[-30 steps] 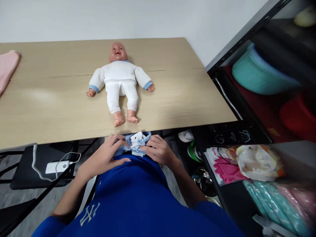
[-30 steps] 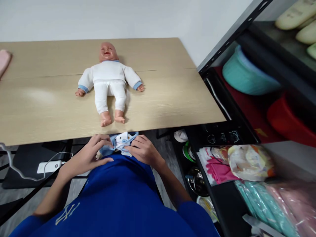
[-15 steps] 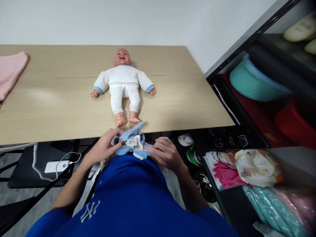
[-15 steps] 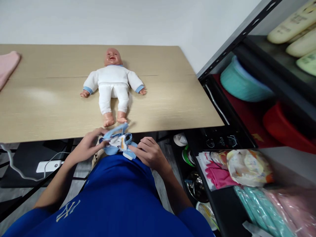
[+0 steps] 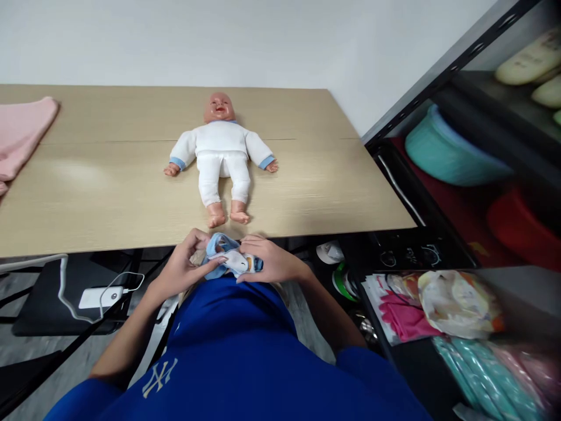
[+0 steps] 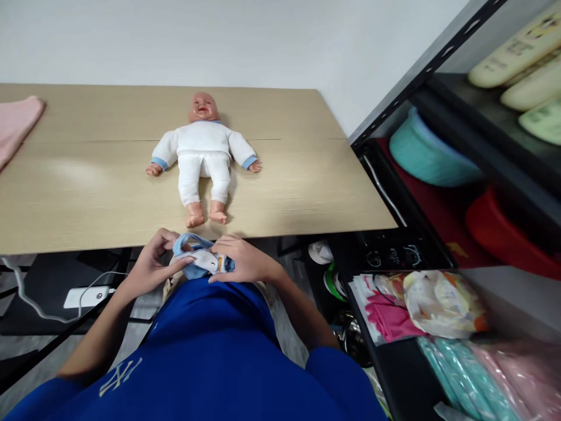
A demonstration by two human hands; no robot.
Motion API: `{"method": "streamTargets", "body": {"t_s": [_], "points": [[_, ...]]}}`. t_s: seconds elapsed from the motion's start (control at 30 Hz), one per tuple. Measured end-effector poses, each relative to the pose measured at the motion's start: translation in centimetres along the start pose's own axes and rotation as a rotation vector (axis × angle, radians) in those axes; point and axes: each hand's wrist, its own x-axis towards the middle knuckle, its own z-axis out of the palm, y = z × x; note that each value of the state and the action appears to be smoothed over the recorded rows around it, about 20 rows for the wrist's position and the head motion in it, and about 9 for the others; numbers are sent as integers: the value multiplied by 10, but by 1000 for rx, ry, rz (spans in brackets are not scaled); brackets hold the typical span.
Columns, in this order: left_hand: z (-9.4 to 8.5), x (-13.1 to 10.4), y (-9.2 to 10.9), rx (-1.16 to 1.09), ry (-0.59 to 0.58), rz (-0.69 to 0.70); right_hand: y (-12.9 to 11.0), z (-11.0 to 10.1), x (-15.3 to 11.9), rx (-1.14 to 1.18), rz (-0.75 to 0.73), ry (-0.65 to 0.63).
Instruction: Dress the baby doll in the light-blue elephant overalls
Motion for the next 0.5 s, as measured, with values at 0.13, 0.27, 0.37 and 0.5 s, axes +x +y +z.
{"method": "streamTargets", "body": {"t_s": [0.13, 0.27, 0.37, 0.5], "points": [[-17, 6, 0, 213, 146, 223, -6, -13, 18, -102, -166, 33], [-35, 35, 18, 260, -196, 293, -33, -37, 27, -131, -144, -71], [-43, 57, 33, 270, -389, 275, -51, -51, 31, -109, 43, -120], [-44, 68, 38, 148, -432, 136, -54, -59, 39, -8, 176, -31]]}}
